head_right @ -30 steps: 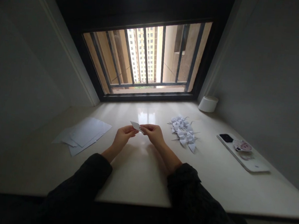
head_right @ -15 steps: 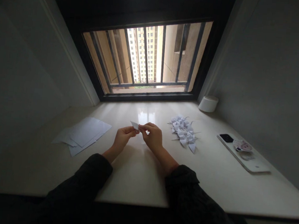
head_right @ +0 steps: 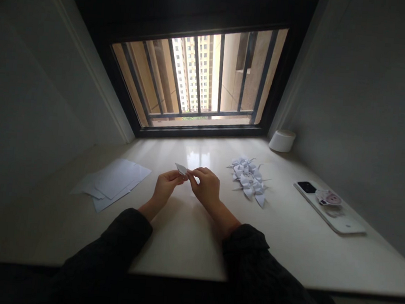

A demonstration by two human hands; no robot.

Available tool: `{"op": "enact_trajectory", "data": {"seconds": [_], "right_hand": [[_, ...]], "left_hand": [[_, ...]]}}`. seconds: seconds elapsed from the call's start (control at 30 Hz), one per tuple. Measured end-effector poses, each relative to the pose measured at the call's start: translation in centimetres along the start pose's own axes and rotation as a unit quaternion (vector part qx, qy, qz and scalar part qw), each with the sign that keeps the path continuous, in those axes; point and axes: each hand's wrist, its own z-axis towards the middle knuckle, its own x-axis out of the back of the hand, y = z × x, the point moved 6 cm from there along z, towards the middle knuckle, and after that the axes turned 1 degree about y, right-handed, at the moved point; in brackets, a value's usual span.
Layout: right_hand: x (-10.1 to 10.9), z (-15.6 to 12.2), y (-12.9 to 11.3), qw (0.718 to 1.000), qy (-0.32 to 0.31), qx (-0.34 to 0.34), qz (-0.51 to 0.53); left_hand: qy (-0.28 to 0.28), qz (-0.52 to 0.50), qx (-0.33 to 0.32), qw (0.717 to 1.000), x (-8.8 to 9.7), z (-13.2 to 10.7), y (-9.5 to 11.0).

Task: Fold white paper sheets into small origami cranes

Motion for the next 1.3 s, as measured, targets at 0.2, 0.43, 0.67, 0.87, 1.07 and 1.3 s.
{"op": "enact_trajectory", "data": {"seconds": [0.2,0.43,0.67,0.87,1.07,1.3], "right_hand": [[0.0,-0.2,-0.6,0.997,-0.006,0.043,-0.056],[0.1,-0.2,-0.8,0.998,-0.024,0.048,-0.035],[0.1,0.0,-0.1,0.997,-0.017,-0.023,0.078],[-0.8,0.3,1.1,0.971,-0.034,-0.105,0.213],[-3.0,-0.3,3.0,0.928,-0.071,-0.216,0.294],[-3.5,-0.4,2.9,0.937,-0.072,-0.189,0.284]], "left_hand": [[0.005,-0.013,0.010,1.000,0.1,-0.1,-0.2],[0.014,-0.019,0.008,1.000,0.3,0.0,0.0],[0.019,-0.007,-0.005,1.000,0.6,0.2,0.1],[0.008,-0.002,-0.009,1.000,0.5,0.2,0.1],[-0.012,0.024,-0.049,0.998,0.2,-0.1,0.9],[-0.009,0.078,-0.095,0.992,0.2,-0.3,1.7]]}}
